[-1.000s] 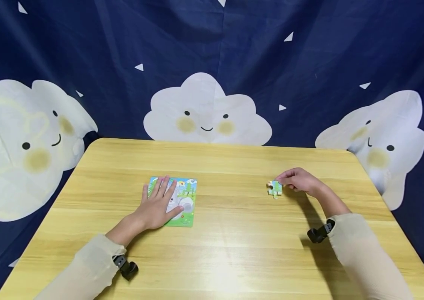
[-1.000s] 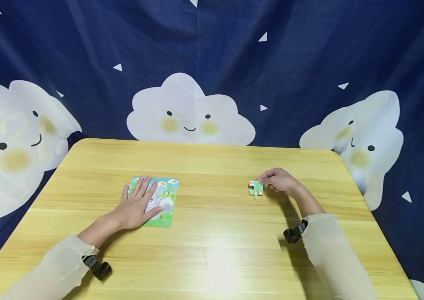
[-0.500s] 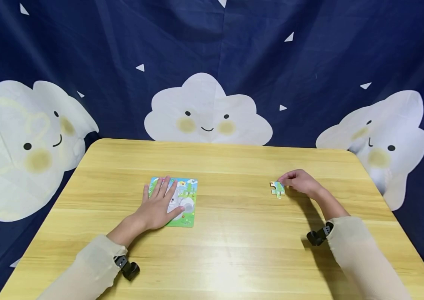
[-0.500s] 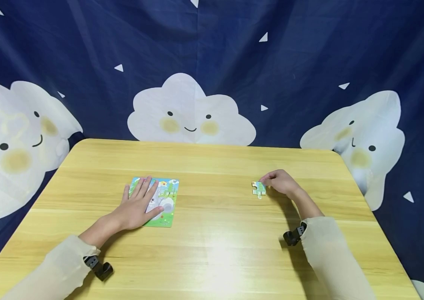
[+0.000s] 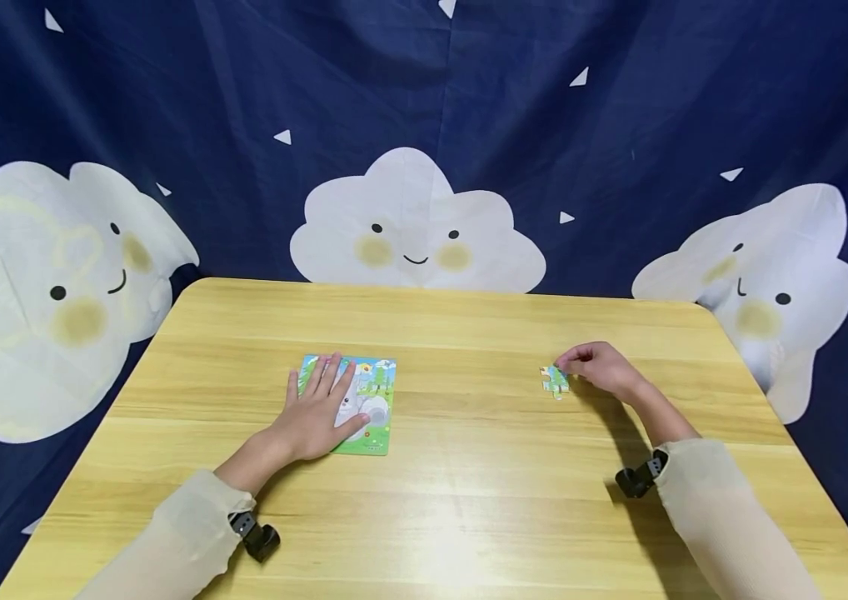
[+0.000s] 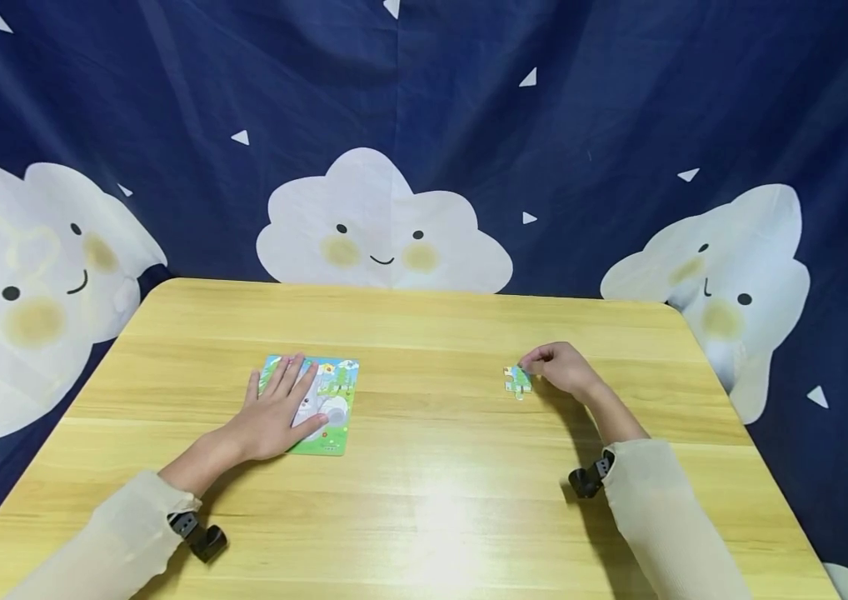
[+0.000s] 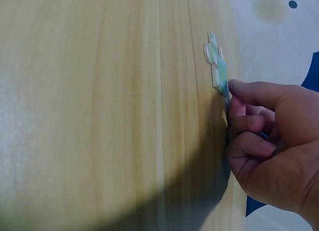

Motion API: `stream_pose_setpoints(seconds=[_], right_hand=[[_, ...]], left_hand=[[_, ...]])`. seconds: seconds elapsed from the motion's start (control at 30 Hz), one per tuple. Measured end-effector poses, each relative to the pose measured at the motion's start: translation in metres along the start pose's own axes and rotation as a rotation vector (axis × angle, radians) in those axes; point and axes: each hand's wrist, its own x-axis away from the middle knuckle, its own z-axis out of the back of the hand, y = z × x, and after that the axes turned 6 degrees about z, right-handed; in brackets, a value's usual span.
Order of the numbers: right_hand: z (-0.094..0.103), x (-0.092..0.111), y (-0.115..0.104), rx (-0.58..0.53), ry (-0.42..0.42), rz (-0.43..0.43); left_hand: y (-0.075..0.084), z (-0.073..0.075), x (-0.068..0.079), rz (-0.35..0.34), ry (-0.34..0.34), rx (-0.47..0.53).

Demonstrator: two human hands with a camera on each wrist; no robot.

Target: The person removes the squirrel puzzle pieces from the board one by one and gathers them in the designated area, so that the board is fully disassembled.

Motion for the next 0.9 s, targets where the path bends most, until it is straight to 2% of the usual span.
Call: stream_pose_setpoints(seconds=[0.2, 0.37, 0.63, 0.9], right_hand=[[-0.001, 0.001, 0.002, -0.008, 0.016, 0.021], [-0.004, -0.001, -0.006, 0.017, 0.035, 0.046], [-0.015, -0.010, -0.032, -0.009, 0.030, 0.103], [-0.045, -0.026, -0.068, -0.047, -0.006, 0.159]], left_hand=[[0.000, 0.000, 0.001, -0.002, 0.001, 0.007], [0.001, 0.001, 0.001, -0.004, -0.001, 0.032], [0.000, 0.004, 0.002, -0.008, -0.003, 0.063], [0.002, 0.007, 0.002, -0.016, 0.016, 0.080]])
